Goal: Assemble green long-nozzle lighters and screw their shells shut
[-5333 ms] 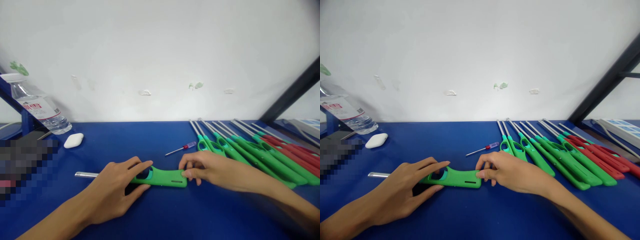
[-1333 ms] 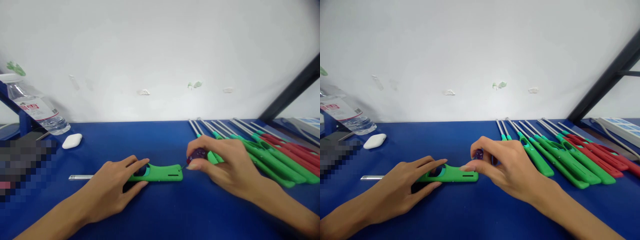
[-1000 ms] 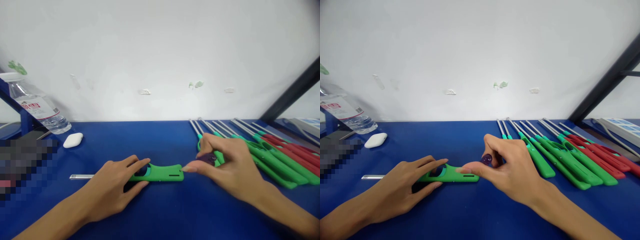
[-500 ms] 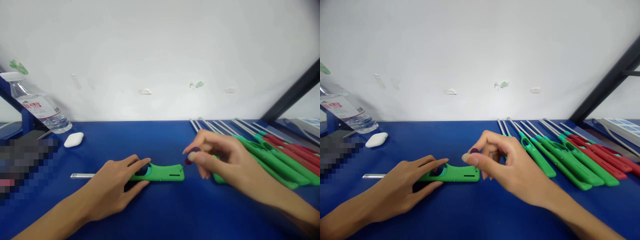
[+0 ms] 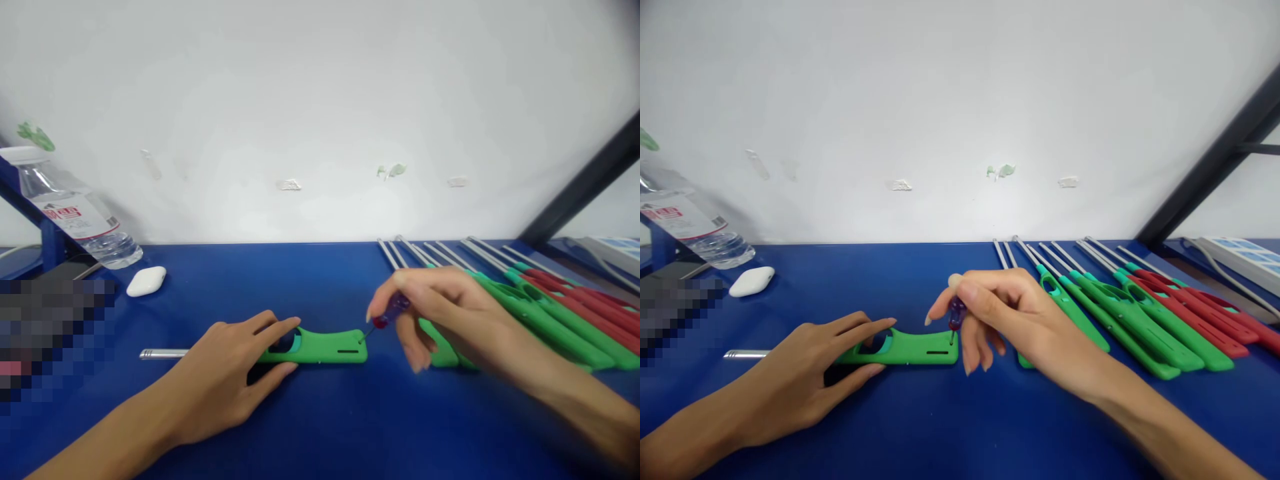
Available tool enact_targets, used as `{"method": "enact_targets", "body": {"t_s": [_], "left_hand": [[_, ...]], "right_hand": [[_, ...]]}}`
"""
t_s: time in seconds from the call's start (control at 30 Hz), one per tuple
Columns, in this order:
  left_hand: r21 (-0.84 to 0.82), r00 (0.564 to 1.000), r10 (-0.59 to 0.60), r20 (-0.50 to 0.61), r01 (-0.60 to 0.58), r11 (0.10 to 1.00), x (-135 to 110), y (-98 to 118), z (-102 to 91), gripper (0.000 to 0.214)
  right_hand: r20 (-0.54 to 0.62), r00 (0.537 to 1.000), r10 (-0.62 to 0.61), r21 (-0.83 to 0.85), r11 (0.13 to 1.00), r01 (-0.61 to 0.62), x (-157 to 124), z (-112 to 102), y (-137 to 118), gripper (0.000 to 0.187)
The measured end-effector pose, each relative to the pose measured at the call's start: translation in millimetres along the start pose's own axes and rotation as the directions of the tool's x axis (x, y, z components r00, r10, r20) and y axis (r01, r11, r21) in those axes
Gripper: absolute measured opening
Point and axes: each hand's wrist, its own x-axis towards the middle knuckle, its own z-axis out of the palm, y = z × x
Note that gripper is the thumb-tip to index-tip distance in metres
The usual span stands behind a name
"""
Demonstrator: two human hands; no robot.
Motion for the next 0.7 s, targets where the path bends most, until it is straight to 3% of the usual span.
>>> {"method": "enact_targets", "body": {"t_s": [0.13, 0.2, 0.37, 0.47, 0.53, 0.7], "left_hand": [[0.003, 1.0, 0.007, 0.026, -0.007, 1.0, 0.1, 0.7, -1.2, 0.042], [0.004, 1.0, -0.01, 0.022, 0.01, 1.0, 0.3, 1.0, -1.4, 0.042], [-0.028, 0.999, -0.005, 0.034, 0.005, 1.0, 1.4, 1.4, -1.8, 0.042], [-0.002, 0.999, -0.015, 0.032, 0.015, 1.0, 1.3, 2.0, -1.9, 0.041], [0.018, 1.0, -0.019, 0.024, 0.018, 1.0, 0.8, 2.2, -1.6, 0.042], [0.012, 0.999, -0.006, 0.031, 0.006, 1.0, 0.3, 0.4, -0.8, 0.042]], "right_hand": [[-0.212, 0.977, 0.015, -0.07, 0.997, -0.03, -0.5, 10.3, 0.4, 0.029], [-0.233, 0.972, 0.018, -0.044, 0.999, -0.029, -1.9, 13.0, -0.9, 0.031], [-0.149, 0.988, 0.036, -0.126, 0.99, -0.055, -5.2, 9.5, -5.2, 0.031], [-0.284, 0.959, 0.01, -0.086, 0.996, -0.036, -4.0, 9.9, -3.0, 0.029], [-0.345, 0.938, 0.007, -0.032, 0.999, -0.02, -2.4, 11.3, -0.5, 0.039], [-0.204, 0.979, 0.027, -0.1, 0.994, -0.048, -1.8, 5.2, -0.7, 0.021]]}}
